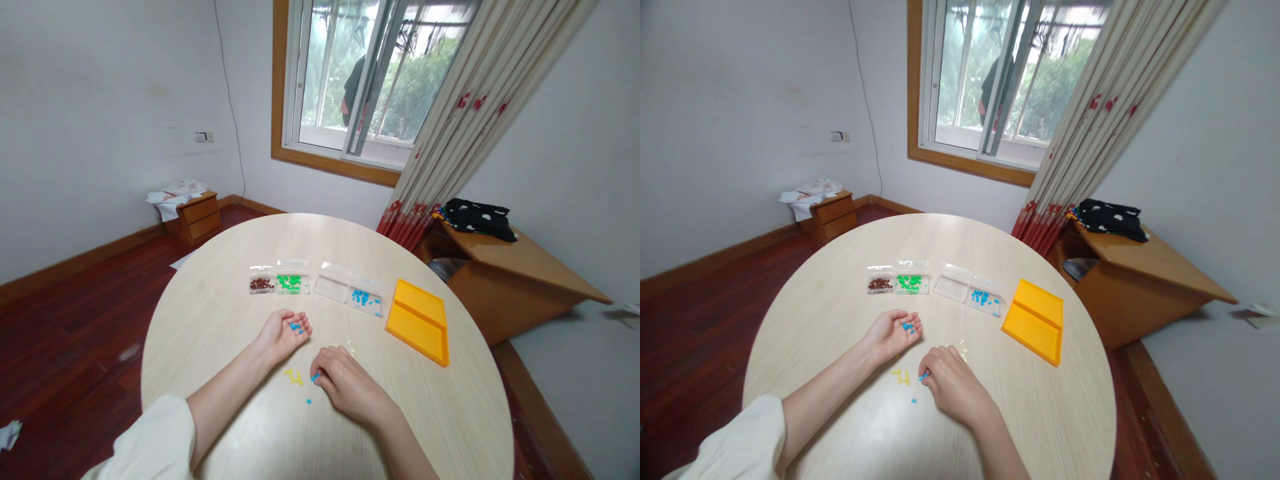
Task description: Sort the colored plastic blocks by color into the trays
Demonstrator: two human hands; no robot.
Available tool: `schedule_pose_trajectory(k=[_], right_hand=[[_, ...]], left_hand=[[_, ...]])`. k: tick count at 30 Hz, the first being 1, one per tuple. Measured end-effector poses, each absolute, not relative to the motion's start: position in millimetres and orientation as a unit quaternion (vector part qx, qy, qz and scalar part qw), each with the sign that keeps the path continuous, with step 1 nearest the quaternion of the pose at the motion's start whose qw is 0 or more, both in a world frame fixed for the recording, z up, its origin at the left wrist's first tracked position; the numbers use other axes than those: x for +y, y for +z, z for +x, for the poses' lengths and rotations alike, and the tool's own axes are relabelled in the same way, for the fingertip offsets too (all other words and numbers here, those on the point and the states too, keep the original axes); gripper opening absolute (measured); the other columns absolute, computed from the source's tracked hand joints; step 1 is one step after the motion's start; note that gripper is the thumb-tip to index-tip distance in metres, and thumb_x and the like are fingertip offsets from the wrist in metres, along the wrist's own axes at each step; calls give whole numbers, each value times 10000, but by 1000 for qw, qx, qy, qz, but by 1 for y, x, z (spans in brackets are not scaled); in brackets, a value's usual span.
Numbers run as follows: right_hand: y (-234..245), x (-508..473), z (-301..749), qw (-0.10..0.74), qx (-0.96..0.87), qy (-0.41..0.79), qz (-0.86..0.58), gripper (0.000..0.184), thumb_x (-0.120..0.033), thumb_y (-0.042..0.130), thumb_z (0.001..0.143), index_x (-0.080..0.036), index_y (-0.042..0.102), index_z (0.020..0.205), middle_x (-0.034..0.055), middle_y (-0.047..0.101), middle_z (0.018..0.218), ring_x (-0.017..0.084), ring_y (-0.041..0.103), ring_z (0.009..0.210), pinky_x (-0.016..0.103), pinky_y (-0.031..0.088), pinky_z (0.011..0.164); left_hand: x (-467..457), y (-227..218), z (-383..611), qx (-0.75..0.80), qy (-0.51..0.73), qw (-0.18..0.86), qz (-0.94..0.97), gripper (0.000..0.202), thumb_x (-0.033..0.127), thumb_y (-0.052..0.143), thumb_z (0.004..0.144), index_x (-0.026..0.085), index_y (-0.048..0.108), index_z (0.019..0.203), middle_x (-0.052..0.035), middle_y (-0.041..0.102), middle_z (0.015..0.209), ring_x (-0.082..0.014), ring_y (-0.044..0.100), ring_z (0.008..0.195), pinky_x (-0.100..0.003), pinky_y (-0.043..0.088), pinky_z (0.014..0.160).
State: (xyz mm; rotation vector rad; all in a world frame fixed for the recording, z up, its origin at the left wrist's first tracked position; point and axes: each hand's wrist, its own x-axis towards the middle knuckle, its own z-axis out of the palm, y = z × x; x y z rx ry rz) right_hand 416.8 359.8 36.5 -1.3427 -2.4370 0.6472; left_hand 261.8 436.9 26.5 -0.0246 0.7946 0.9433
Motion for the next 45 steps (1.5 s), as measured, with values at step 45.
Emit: schedule_pose_trajectory(k=[45], right_hand=[[50, 358, 414, 183, -829, 272, -453, 92, -132, 592, 748, -202, 613, 693, -12, 617, 743, 155, 546, 792, 309, 357, 787]], left_hand=[[433, 26, 264, 359, 392, 847, 19, 178, 121, 368, 771, 50, 519, 833, -127, 565, 682, -183, 594, 625, -327, 519, 654]])
